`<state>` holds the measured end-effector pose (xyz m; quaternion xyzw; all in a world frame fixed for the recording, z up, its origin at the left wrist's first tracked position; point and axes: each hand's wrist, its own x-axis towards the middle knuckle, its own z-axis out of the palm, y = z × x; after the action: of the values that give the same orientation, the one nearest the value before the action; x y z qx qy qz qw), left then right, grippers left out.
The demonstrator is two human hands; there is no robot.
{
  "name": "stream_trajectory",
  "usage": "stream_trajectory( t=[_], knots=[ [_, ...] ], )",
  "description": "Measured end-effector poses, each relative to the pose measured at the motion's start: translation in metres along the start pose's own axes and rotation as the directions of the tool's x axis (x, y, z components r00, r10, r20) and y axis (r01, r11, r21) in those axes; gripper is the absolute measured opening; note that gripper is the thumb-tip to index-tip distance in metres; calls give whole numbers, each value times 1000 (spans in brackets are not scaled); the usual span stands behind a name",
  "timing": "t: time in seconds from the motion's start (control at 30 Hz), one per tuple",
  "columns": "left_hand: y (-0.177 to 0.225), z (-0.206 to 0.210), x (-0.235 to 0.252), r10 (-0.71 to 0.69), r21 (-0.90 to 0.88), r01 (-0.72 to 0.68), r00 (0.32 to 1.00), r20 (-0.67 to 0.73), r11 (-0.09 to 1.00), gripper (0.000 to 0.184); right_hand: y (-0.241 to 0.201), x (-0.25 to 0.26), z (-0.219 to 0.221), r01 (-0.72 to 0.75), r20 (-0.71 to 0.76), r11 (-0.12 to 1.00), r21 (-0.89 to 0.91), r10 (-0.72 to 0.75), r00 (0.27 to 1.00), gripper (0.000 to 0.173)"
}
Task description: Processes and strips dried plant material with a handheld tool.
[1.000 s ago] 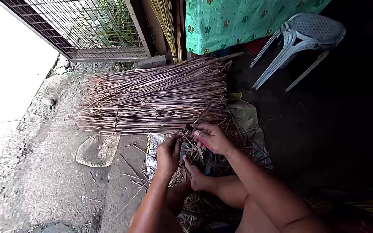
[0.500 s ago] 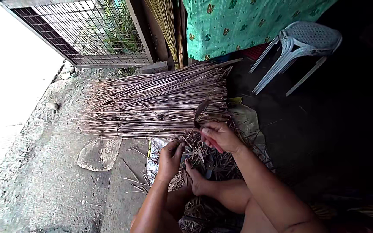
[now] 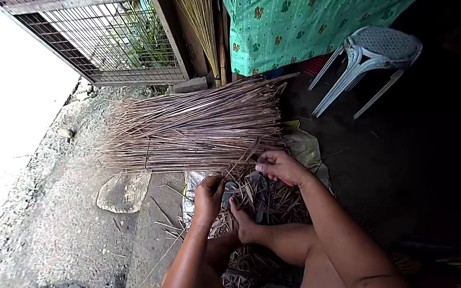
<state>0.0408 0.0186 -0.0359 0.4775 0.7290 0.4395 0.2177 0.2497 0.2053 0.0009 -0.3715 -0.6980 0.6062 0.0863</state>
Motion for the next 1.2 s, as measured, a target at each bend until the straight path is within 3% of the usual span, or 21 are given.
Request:
stream_trajectory(
  t=[0.03, 0.1, 0.17, 0.2, 0.3, 0.37, 0.47, 0.6, 0.7, 0.77, 0.87, 0.93, 0.97, 1.03, 1.1, 1.2],
  knots=[
    [0, -1, 1, 2, 9, -1, 999, -32, 1000, 16, 0, 0, -2, -32, -7, 998, -45, 31, 999, 22],
    [-2, -2, 2, 27, 29, -25, 996, -81, 999, 15, 1, 2, -9, -97, -195, 995, -11, 93, 976, 21],
    [-2, -1, 2, 63, 47, -59, 995, -80, 997, 14, 2, 7, -9, 16, -461, 965, 263, 111, 880, 15],
    [-1, 1, 1, 80, 44, -77, 995, -66, 996, 14, 0, 9, -7, 124, -517, 910, 397, 110, 849, 13],
    [6, 9, -2, 98, 31, -98, 995, 4, 995, 16, -1, 9, 10, 257, -474, 834, 488, 6, 881, 23],
    [9, 11, -3, 95, 45, -96, 995, 27, 994, 16, -1, 12, 22, 246, -483, 883, 400, -24, 875, 12],
    [7, 4, -1, 94, 59, -97, 994, 51, 994, 18, 2, 12, 18, 273, -443, 930, 246, -142, 885, 16],
    [-6, -13, 6, 108, 63, -116, 987, 123, 991, 21, 12, 2, -13, 330, -383, 910, -251, -407, 829, 22],
    [-13, -26, 6, 13, 162, -40, 985, 170, 986, 21, 18, -3, -40, 166, -615, 936, -309, -330, 717, 26],
    [-13, -29, 6, -79, 237, 23, 970, 230, 971, 22, 24, -1, -50, 88, -661, 947, -308, -279, 696, 29],
    [-4, -17, 9, -151, 321, 42, 934, 324, 946, 27, 15, 2, -19, 157, -486, 897, -413, -363, 795, 51],
    [0, -9, 7, -120, 342, -13, 924, 363, 940, 28, 10, 6, 12, 306, -276, 799, -518, -495, 824, 41],
    [0, -6, 6, -82, 334, -48, 927, 365, 941, 27, 10, 7, 23, 350, -145, 770, -533, -491, 859, 35],
    [-1, -5, 5, -22, 329, -102, 936, 352, 939, 26, 13, 8, 37, 337, 77, 754, -564, -359, 930, 24],
    [-5, -10, 7, -16, 344, -118, 932, 363, 932, 26, 15, 8, 38, 274, 218, 746, -607, -176, 960, 26],
    [-15, -22, 11, -40, 357, -109, 922, 384, 928, 26, 13, 3, 17, 179, 265, 746, -641, -4, 964, 26]
  ],
)
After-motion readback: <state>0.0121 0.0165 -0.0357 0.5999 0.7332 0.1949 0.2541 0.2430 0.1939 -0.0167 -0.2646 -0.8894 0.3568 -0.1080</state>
